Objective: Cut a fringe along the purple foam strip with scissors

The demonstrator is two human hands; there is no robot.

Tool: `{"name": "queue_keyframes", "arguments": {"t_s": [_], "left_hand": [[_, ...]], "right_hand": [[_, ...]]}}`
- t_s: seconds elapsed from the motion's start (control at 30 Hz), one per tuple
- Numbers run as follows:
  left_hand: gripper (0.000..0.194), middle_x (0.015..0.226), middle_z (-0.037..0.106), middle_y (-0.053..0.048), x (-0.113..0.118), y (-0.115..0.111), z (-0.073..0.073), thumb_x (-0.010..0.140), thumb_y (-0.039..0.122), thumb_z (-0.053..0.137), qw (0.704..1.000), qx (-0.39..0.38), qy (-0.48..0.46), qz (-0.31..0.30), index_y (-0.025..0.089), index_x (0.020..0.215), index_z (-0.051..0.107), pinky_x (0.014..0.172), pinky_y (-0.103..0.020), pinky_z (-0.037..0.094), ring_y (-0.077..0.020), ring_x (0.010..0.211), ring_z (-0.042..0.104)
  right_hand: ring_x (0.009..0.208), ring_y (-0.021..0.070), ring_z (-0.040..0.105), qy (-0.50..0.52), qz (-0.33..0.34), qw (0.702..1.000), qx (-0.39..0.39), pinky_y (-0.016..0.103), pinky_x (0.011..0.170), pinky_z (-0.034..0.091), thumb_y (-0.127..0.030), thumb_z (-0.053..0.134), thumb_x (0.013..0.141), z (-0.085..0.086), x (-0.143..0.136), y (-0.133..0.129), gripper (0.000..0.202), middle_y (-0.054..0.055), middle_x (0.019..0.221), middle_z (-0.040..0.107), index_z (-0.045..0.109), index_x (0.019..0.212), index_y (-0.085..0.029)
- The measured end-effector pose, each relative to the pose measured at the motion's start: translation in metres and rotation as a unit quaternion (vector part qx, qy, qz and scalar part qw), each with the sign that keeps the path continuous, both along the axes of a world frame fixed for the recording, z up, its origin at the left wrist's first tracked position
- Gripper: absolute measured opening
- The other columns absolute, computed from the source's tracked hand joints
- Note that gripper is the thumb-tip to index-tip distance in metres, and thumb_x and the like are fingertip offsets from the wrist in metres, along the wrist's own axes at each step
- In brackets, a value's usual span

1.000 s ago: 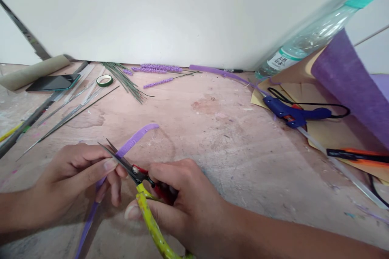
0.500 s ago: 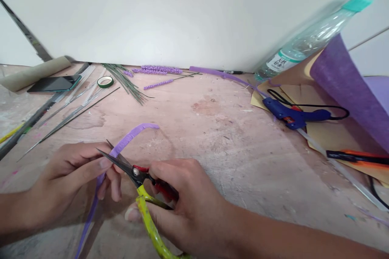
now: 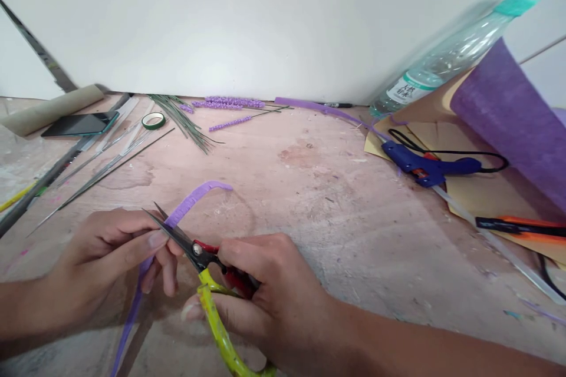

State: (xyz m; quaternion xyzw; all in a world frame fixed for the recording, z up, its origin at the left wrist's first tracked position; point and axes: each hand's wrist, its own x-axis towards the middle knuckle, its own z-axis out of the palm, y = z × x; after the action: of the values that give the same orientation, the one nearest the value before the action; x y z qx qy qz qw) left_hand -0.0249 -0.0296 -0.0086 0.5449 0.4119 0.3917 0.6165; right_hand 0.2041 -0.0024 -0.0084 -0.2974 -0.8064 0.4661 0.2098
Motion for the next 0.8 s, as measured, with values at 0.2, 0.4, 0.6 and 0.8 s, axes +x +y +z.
{"name": "queue_keyframes", "arguments": {"t_s": [0.2,0.4,0.6,0.8], "left_hand": [[0.028,0.066,0.076,-0.005,-0.001,-0.001,0.003,0.099,0.036,0.057,0.999,-0.024,0.015,-0.019,0.016,0.088,0.075,0.049,-0.019,0.046,-0.0113,0.05,0.059],[0.026,0.066,0.076,-0.004,0.002,0.001,0.004,0.098,0.036,0.058,0.997,-0.065,-0.015,-0.028,0.017,0.088,0.074,0.049,-0.018,0.046,-0.0108,0.05,0.059],[0.028,0.064,0.074,-0.004,0.009,0.003,0.014,0.096,0.038,0.057,0.994,-0.103,-0.027,-0.014,0.016,0.088,0.073,0.048,-0.019,0.042,-0.0107,0.049,0.055],[0.028,0.061,0.071,-0.004,0.014,-0.002,0.026,0.095,0.034,0.053,0.993,-0.111,-0.023,-0.015,0.015,0.081,0.069,0.05,-0.019,0.043,-0.0104,0.048,0.053]], "right_hand": [[0.055,0.0097,0.035,-0.007,-0.004,0.998,-0.067,0.025,0.051,0.029,-0.064,0.056,0.093,0.007,-0.004,-0.001,0.053,-0.004,0.062,0.044,0.056,0.069,-0.017],[0.054,0.0091,0.033,0.029,0.004,0.994,-0.11,0.025,0.049,0.027,-0.06,0.06,0.093,0.006,-0.002,-0.001,0.049,-0.005,0.062,0.04,0.059,0.072,-0.016],[0.05,0.0082,0.027,0.062,-0.022,0.994,-0.087,0.024,0.046,0.023,-0.061,0.059,0.093,0.009,-0.003,0.0,0.052,-0.007,0.057,0.031,0.05,0.065,-0.019],[0.051,0.0084,0.027,0.078,-0.009,0.994,-0.081,0.024,0.046,0.024,-0.06,0.062,0.092,0.01,-0.004,0.002,0.051,-0.007,0.057,0.032,0.046,0.065,-0.019]]}}
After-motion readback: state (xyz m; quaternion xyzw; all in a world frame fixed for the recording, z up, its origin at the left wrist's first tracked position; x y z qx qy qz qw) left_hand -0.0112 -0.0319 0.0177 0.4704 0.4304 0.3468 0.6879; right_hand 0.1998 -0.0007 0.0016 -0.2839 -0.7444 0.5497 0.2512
